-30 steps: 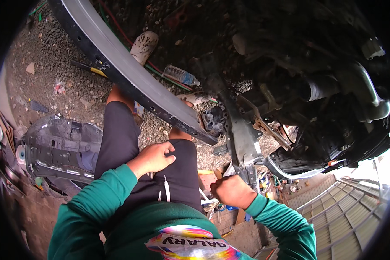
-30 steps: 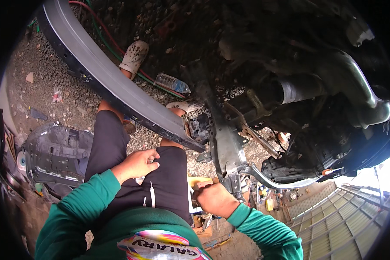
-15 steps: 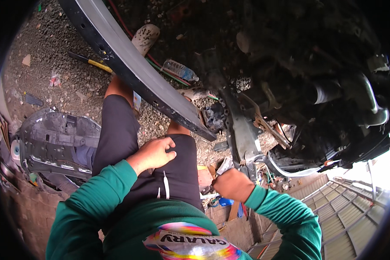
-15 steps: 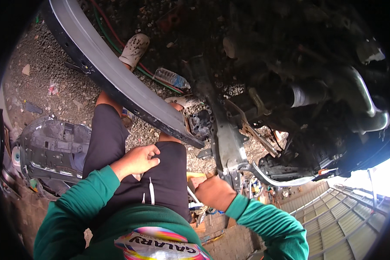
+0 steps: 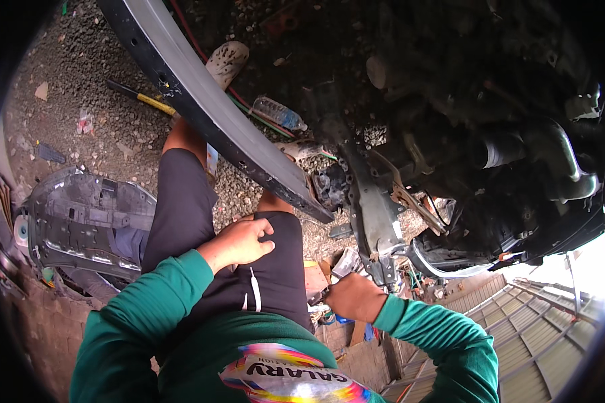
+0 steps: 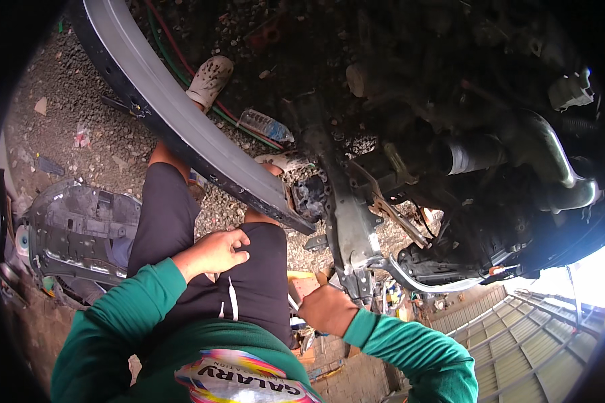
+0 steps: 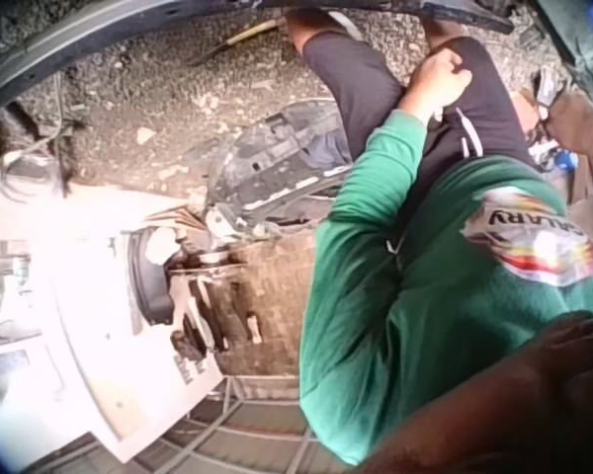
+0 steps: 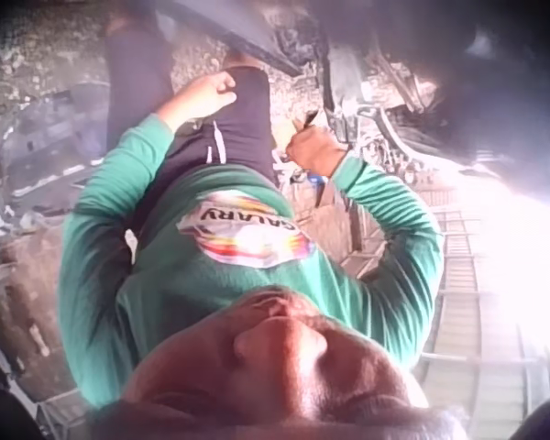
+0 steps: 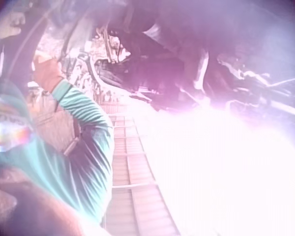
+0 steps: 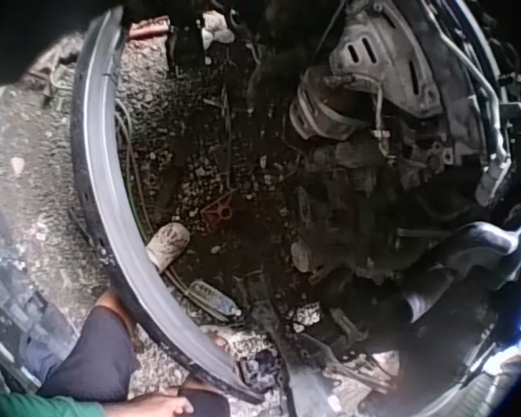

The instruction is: The person fits metal components onto the front frame of a car, using a screwdriver to align the parts and securing them in place with locking pliers.

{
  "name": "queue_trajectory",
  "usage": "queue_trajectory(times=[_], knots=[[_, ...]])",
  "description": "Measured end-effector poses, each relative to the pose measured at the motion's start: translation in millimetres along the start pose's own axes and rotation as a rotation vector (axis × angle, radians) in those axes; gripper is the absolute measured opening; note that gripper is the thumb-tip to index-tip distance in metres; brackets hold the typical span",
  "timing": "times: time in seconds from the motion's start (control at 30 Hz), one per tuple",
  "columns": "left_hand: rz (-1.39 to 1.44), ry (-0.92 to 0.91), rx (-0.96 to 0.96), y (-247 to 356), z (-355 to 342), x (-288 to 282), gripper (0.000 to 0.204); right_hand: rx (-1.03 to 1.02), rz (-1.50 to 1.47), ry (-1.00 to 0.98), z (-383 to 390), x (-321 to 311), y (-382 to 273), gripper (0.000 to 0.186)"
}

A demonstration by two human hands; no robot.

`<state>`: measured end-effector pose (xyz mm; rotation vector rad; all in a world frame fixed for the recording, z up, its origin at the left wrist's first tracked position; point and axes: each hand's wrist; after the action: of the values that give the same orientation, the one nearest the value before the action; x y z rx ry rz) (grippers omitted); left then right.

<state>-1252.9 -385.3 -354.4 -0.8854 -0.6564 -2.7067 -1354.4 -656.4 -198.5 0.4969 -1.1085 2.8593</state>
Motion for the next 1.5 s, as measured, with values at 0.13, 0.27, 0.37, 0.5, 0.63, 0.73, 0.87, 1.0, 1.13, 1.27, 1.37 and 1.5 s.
queue_trajectory(times=[0.13, 0.27, 0.37, 0.5, 0.63, 0.73, 0.87, 1.0, 1.13, 1.27, 1.37, 1.5], knots=[[-0.045, 0.007, 0.033, 1, -2, -1, 0.048, -0.333, -0.096, 0.185, -8, -31, -46, 0.015], [-0.047, -0.007, 0.053, 5, -8, 1, 0.048, 0.058, -0.023, -0.103, 2, 26, 27, 0.016], [-0.058, 0.012, 0.01, -8, -7, 0, 0.048, -0.13, 0.091, 0.05, 6, 10, 27, 0.018], [-0.084, 0.019, 0.048, -5, -9, 4, 0.045, -0.113, -0.023, 0.158, -3, 15, -9, 0.016], [-0.069, 0.011, 0.018, 2, -9, 6, 0.045, -0.244, -0.17, 0.085, -18, -39, -54, 0.016], [-0.031, 0.019, 0.089, 7, -7, 7, 0.043, 0.116, -0.16, -0.037, 0, -8, 22, 0.018], [-0.041, 0.024, 0.032, 23, 1, 2, 0.046, -0.083, 0.107, 0.136, 7, 9, 19, 0.02], [-0.135, 0.156, 0.293, 51, 2, -2, 0.035, -0.026, -0.081, 0.116, 9, 0, -13, 0.023], [-0.31, 0.311, 0.422, 121, -13, -57, 0.027, -0.091, -0.26, 0.316, -9, -2, -38, 0.025], [-0.69, 0.602, 0.508, 189, -70, -141, 0.03, -0.134, -0.645, 0.674, -57, 39, -35, 0.027], [-0.972, 0.693, 0.461, 231, -126, -189, 0.037, -0.23, -1.081, 0.742, -125, 92, -4, 0.025], [-1.266, 0.488, 0.268, 247, -200, -247, 0.038, -0.064, -1.557, 0.847, -249, 159, 33, 0.023]])
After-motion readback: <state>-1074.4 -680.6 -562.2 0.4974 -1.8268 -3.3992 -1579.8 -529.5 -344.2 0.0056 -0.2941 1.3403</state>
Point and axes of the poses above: each hand's wrist, its own z-axis away from the middle knuckle, its own x-axis out of the palm, y = z × x, and after that the axes turned 12 degrees about -y, right-handed
